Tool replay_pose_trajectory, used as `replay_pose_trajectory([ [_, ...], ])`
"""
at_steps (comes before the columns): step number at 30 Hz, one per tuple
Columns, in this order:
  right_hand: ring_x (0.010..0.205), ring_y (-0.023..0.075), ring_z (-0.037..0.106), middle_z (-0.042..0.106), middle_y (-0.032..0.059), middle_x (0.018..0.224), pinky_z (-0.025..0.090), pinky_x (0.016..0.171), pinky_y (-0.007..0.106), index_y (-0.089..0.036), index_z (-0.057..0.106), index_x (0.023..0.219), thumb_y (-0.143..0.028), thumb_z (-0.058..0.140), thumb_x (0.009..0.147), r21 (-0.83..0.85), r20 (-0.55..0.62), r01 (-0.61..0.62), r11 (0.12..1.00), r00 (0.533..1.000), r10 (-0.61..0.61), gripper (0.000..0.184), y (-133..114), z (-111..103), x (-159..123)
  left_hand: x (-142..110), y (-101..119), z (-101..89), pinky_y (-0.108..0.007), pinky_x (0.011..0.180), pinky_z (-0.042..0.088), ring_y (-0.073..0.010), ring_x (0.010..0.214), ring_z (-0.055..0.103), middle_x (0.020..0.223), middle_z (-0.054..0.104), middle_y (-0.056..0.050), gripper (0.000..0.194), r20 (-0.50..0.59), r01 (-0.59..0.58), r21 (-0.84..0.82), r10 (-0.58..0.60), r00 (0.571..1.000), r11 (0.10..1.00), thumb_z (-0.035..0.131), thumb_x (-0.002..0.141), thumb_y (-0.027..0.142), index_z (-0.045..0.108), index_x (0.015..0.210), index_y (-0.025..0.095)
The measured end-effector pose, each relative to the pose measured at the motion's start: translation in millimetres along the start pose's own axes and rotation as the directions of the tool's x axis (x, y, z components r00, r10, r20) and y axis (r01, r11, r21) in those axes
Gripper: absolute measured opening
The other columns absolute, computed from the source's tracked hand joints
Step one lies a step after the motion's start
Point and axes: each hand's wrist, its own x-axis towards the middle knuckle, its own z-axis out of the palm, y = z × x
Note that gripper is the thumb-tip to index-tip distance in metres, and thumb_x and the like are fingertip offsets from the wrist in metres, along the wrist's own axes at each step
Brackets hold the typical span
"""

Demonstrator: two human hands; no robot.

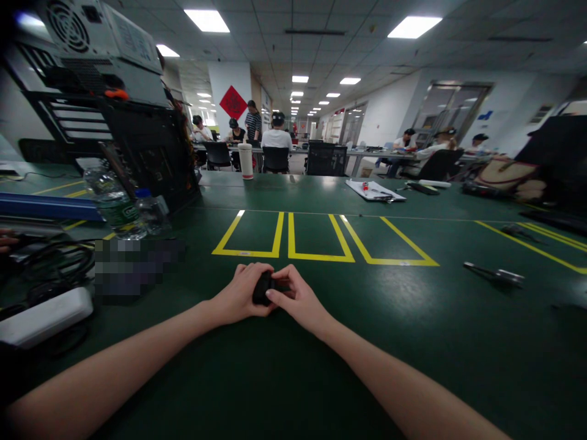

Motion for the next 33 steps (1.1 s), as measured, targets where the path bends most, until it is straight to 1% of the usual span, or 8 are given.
replay_pose_trajectory([
  [4,0.100,0.0191,0.051,0.051,0.0017,0.101,0.045,0.084,0.038,-0.023,0.046,0.095,-0.028,0.052,0.079,-0.015,-0.016,-0.004,1.000,1.000,0.004,0.017,-0.2,0.7,0.4,0.4,-0.3,0.3,-0.037,0.083,0.034,-0.0231,0.096,0.048,0.108,0.049,-0.007,0.052,-0.001,0.001,-0.008,-0.001,1.000,1.000,0.060,0.071,0.039,0.037,0.113,0.020],
  [9,0.100,0.0178,0.051,0.051,0.0027,0.102,0.042,0.087,0.037,-0.022,0.044,0.100,-0.026,0.053,0.078,-0.067,-0.052,-0.017,0.998,0.999,0.014,0.024,2.7,0.5,2.0,0.6,-0.5,0.7,-0.038,0.083,0.034,-0.0235,0.095,0.048,0.106,0.050,-0.007,0.053,-0.007,0.001,0.010,-0.001,1.000,1.000,0.061,0.070,0.038,0.037,0.113,0.019],
  [12,0.098,0.0182,0.052,0.051,0.0036,0.102,0.045,0.083,0.037,-0.021,0.045,0.101,-0.027,0.052,0.079,-0.049,-0.021,-0.032,0.998,0.999,0.031,0.023,1.7,0.4,1.9,0.3,-0.2,0.4,-0.038,0.083,0.034,-0.0231,0.095,0.048,0.107,0.050,-0.008,0.053,-0.009,-0.002,0.006,0.002,1.000,1.000,0.061,0.070,0.038,0.037,0.114,0.019],
  [14,0.097,0.0180,0.052,0.051,0.0032,0.102,0.046,0.082,0.036,-0.021,0.045,0.098,-0.026,0.052,0.079,-0.013,0.011,-0.021,1.000,1.000,0.021,0.022,-0.4,0.7,1.1,-0.1,0.1,-0.2,-0.038,0.084,0.034,-0.0229,0.096,0.048,0.107,0.050,-0.007,0.053,-0.002,0.000,-0.001,0.000,1.000,1.000,0.061,0.070,0.038,0.037,0.113,0.019],
  [19,0.097,0.0169,0.052,0.052,0.0015,0.098,0.044,0.086,0.036,-0.022,0.045,0.095,-0.023,0.057,0.076,0.016,0.011,0.038,0.999,0.999,-0.038,0.022,-2.2,1.2,-0.1,-0.7,0.5,-1.9,-0.037,0.083,0.034,-0.0228,0.096,0.048,0.108,0.050,-0.007,0.051,0.006,-0.002,-0.012,0.002,1.000,1.000,0.061,0.071,0.037,0.037,0.113,0.020],
  [24,0.095,0.0173,0.054,0.053,0.0008,0.098,0.047,0.081,0.035,-0.023,0.046,0.093,-0.026,0.053,0.078,0.019,-0.023,0.011,1.000,1.000,-0.011,0.017,2.4,0.3,1.2,-0.2,1.1,-2.2,-0.038,0.083,0.034,-0.0233,0.096,0.048,0.107,0.050,-0.007,0.052,0.002,-0.002,-0.005,0.002,1.000,1.000,0.061,0.070,0.038,0.037,0.114,0.020],
  [33,0.100,0.0181,0.051,0.051,0.0024,0.104,0.043,0.086,0.038,-0.023,0.045,0.100,-0.027,0.053,0.078,-0.044,-0.027,-0.023,0.999,0.999,0.022,0.023,-1.1,-0.6,1.2,-0.1,0.5,-1.1,-0.037,0.083,0.034,-0.0229,0.096,0.048,0.107,0.050,-0.006,0.051,0.005,-0.005,-0.015,0.005,1.000,1.000,0.061,0.070,0.038,0.037,0.113,0.021],
])
